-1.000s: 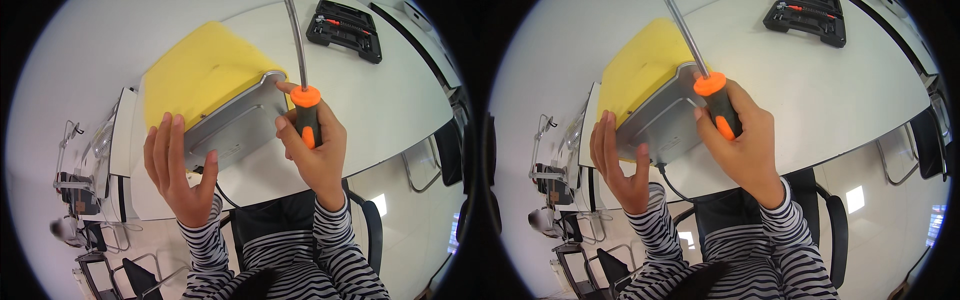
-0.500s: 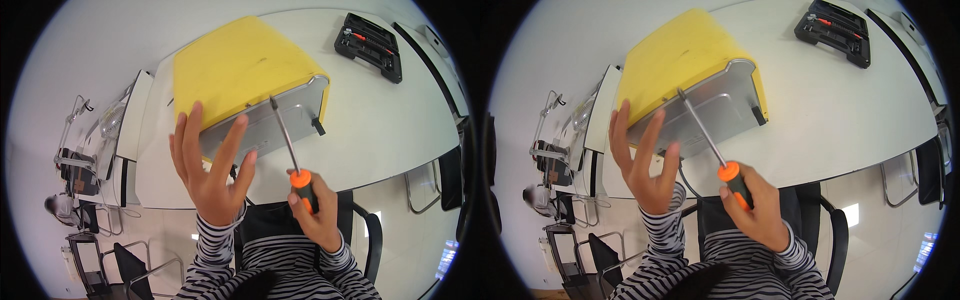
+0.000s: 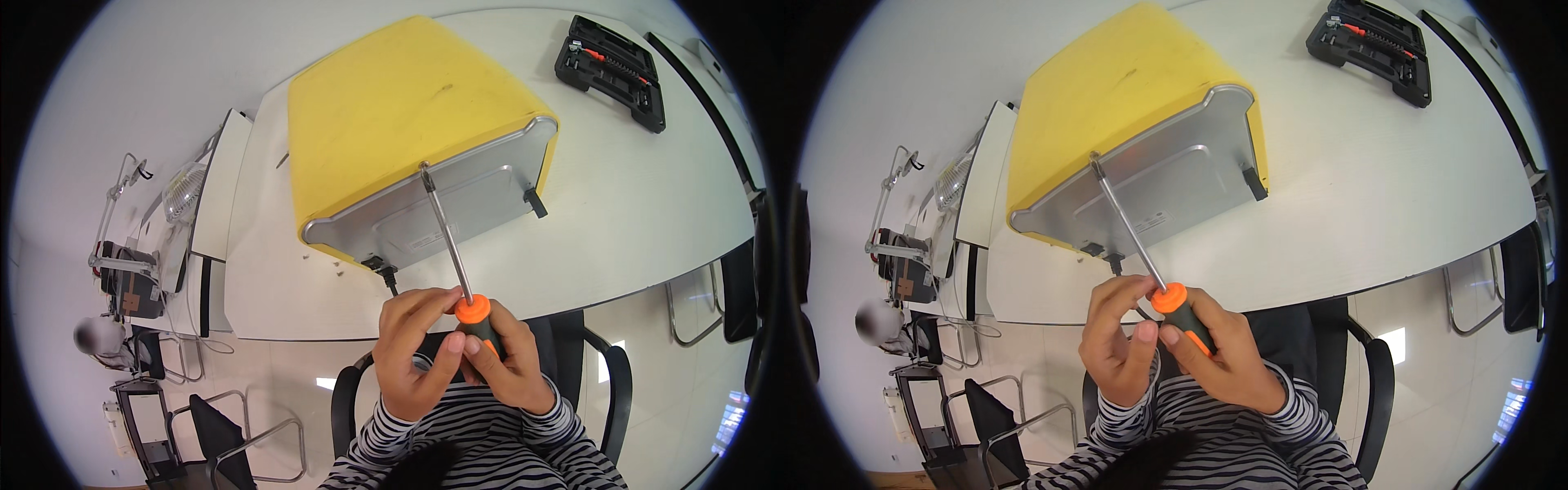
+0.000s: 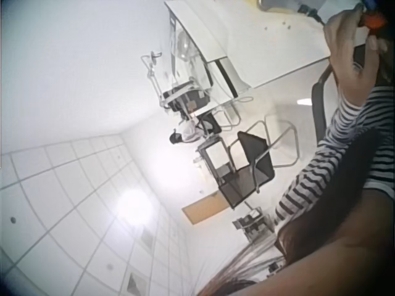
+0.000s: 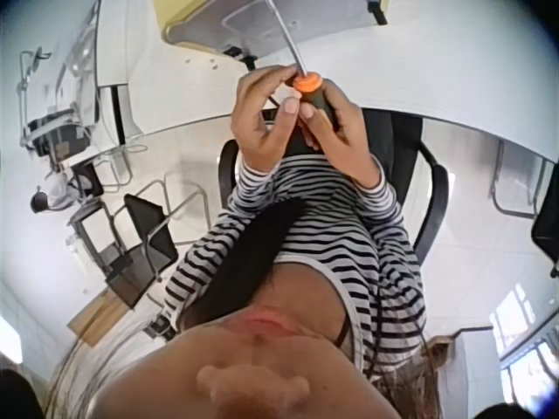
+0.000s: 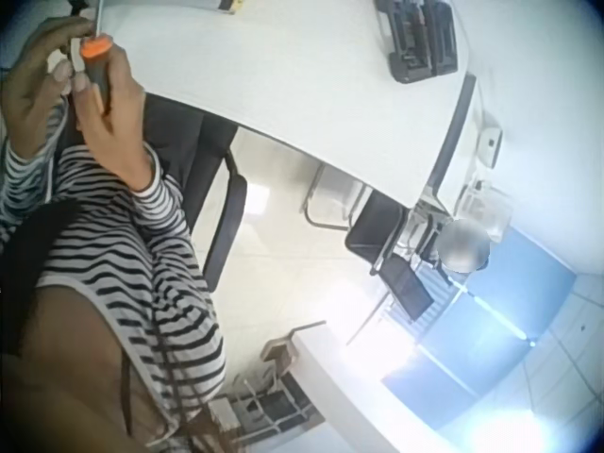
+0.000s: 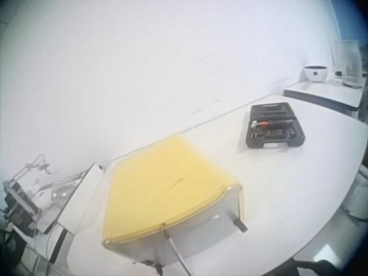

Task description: The person uses a screwdriver to tighten screws on the back panel of a yellow electronic device placed on a white table. The person repeatedly picks up screws and secures them into the device's casing.

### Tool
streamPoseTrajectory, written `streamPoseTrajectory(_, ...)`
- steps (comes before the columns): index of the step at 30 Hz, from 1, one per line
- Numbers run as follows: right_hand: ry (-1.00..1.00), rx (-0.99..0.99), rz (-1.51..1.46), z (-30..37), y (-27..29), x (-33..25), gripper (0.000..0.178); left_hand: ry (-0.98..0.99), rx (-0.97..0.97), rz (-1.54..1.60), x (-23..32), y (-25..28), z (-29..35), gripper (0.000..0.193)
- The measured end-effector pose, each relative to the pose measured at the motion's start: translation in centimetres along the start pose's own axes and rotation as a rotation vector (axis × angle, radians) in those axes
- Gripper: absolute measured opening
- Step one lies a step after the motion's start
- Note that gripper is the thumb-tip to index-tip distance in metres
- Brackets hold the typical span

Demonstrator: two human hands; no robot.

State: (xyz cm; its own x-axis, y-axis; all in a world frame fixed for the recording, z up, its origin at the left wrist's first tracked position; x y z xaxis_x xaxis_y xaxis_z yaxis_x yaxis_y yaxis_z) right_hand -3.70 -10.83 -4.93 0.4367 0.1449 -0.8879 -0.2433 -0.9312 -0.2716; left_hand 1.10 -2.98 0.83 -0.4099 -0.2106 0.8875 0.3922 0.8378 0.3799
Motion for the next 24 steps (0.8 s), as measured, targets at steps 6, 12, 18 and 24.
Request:
streamPoseTrajectory(6, -0.036, 0.029, -0.095, 0.2, -0.5, 0.2, 0.029, -0.032, -0.009, -0.039, 0.0, -0.2, 0.4, 0.030)
streamPoseTrajectory(12, -0.179, -0.017, -0.384, 0.5, -1.9, 0.2, 0.028, 0.114, -0.052, 0.102, -0.5, -0.5, 0.4, 0.032)
streamPoseTrajectory(18, -0.363, -0.164, -1.306, 1.8, -5.1, -1.6, 0.036, 0.244, -0.553, 0.495, -0.9, -4.4, 0.3, 0.027)
streamPoseTrajectory(24, -0.308, -0.060, -1.475, 2.3, -5.4, -2.3, 0.050, 0.317, -0.651, 0.919, -0.4, -5.8, 0.4, 0.029)
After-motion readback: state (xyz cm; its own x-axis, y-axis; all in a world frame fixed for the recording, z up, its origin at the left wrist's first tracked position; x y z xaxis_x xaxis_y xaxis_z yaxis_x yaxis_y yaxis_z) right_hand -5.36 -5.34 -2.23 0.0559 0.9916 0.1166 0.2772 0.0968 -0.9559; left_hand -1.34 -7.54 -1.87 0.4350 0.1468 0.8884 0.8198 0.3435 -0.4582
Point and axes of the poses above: each hand's wrist, its own z-axis away from the middle knuckle, its own y-axis out of the back of the hand, x = y × z, the point moved 10 cm from there along -z, towards the middle knuckle, and after that the axes turned 15 degrees about y, right-handed, at the moved point
